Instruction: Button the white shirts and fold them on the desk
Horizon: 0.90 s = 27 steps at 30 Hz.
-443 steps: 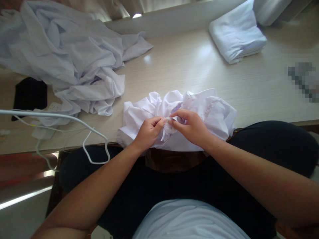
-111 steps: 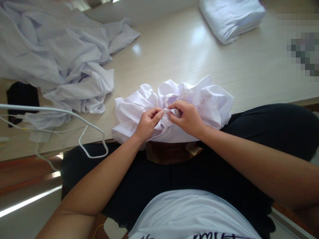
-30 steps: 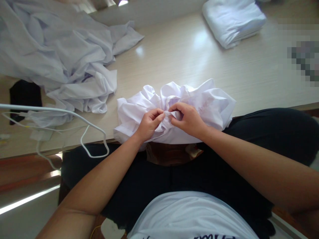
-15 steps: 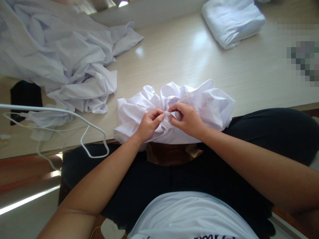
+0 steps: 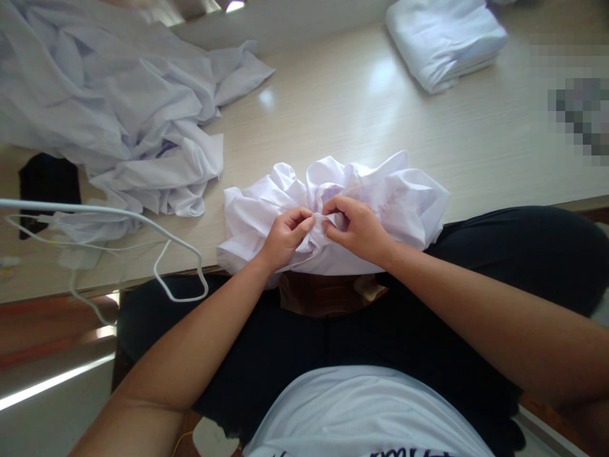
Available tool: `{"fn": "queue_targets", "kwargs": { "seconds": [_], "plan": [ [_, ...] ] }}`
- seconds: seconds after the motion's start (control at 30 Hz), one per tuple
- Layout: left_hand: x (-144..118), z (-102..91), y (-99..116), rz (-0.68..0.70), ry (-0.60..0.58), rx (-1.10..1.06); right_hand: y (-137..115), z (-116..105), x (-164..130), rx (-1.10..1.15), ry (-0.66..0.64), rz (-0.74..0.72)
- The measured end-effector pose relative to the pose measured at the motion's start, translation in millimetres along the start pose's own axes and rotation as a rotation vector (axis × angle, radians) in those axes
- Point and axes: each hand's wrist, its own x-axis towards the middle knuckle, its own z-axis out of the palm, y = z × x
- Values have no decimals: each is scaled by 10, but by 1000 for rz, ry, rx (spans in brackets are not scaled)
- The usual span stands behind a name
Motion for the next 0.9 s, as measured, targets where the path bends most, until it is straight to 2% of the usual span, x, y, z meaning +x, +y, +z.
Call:
{"fn": "queue_targets", "kwargs": {
  "seconds": [0.9],
  "plan": [
    [7,-26,-25,0,-19,-11,-21,7,-16,18,21,25]
  ]
}}
